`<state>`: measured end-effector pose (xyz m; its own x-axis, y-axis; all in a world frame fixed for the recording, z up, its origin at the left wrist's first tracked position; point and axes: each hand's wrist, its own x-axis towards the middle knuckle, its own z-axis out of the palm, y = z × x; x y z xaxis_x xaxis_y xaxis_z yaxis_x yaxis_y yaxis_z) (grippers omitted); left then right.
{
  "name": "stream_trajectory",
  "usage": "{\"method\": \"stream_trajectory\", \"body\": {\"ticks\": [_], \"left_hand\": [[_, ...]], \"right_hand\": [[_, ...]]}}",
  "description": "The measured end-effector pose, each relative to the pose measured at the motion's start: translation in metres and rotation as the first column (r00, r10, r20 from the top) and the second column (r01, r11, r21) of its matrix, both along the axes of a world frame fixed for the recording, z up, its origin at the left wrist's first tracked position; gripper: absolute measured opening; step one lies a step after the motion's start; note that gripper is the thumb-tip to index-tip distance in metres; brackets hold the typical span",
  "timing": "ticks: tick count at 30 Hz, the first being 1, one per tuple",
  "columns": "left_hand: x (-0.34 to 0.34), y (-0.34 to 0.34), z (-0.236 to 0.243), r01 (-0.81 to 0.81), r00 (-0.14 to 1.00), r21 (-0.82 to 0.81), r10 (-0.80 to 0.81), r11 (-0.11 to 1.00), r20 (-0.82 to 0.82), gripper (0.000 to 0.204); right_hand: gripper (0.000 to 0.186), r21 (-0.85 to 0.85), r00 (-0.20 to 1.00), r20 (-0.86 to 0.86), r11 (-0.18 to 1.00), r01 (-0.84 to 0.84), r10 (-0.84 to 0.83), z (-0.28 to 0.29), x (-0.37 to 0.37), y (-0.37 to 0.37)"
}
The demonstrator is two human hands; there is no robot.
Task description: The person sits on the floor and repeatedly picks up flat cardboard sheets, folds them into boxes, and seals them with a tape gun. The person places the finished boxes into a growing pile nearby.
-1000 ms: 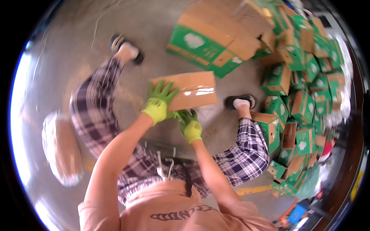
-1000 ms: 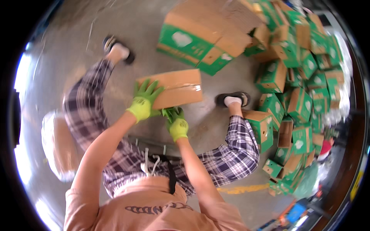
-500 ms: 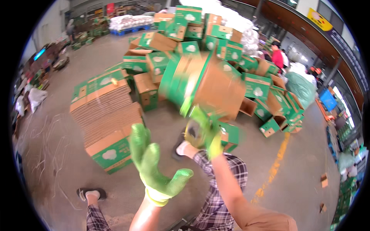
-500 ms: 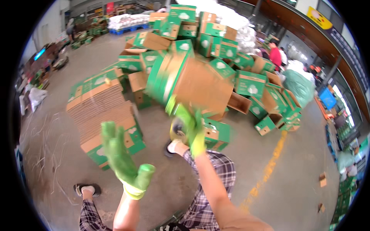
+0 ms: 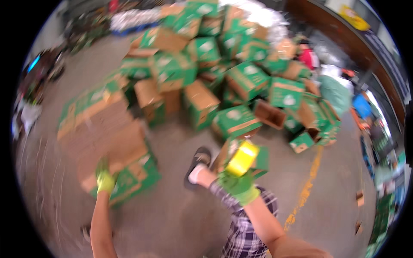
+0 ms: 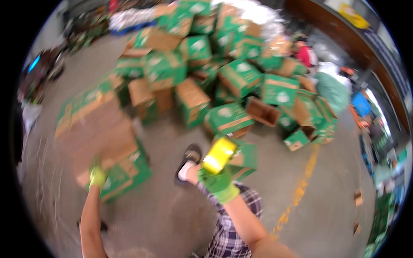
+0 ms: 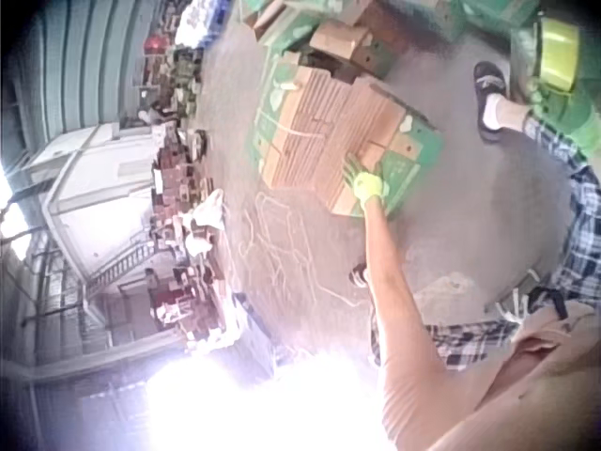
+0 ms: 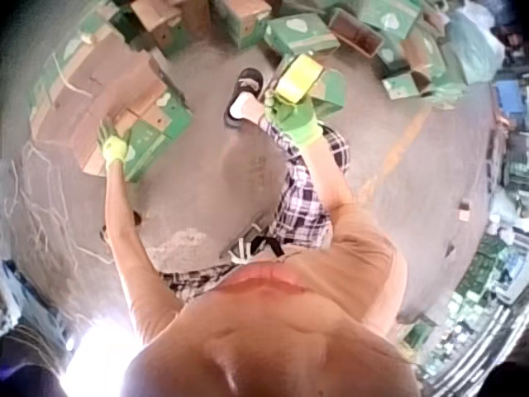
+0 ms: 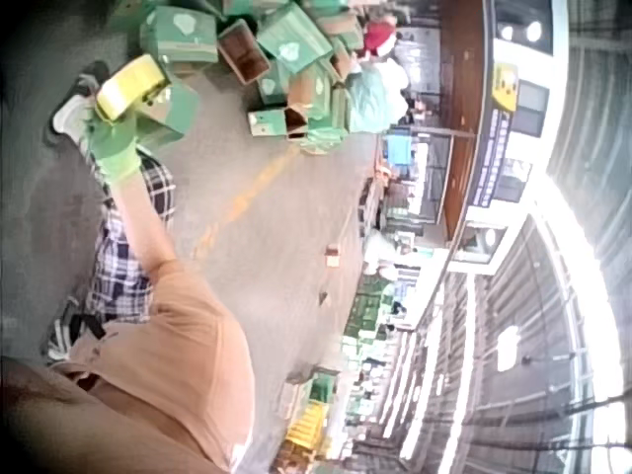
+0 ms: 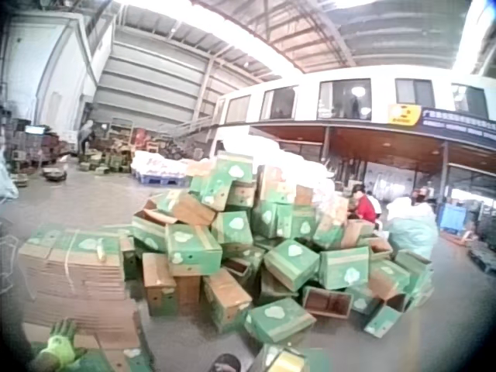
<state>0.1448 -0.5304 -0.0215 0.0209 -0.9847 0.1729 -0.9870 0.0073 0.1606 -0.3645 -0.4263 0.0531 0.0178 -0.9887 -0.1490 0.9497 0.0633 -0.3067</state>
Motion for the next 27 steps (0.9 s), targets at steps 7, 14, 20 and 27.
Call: {"method": "stream_trajectory", "body": {"ticks": [7,14,20,27], "left_hand": [[-0.028,0.039,0.017,0.065,0.990,-0.294,-0.099,0.953,-0.101,0.057],[-0.008,0.063,0.034,0.017,0.980,-0.088,0.001,0.996,0.198,0.069],[-0.036,0.109,0.017,0.044,0.999,0.301,-0.040,0.953,-0.018,0.032],[-0.083,0.265,0.048,0.312,0.945,0.237,-0.273,0.920,-0.183,0.027]], "right_hand": [[0.045,0.117,0.934,-0.340,0.990,-0.076,0.112,-0.017,-0.003,0.002],[0.037,0.052,0.914,-0.201,0.936,-0.348,0.351,-0.041,0.049,0.011],[0.035,0.247,0.865,-0.470,0.967,-0.060,0.174,-0.050,0.112,0.059],[0.026,0.157,0.607,-0.794,0.973,0.172,0.021,-0.100,0.168,0.112]]}}
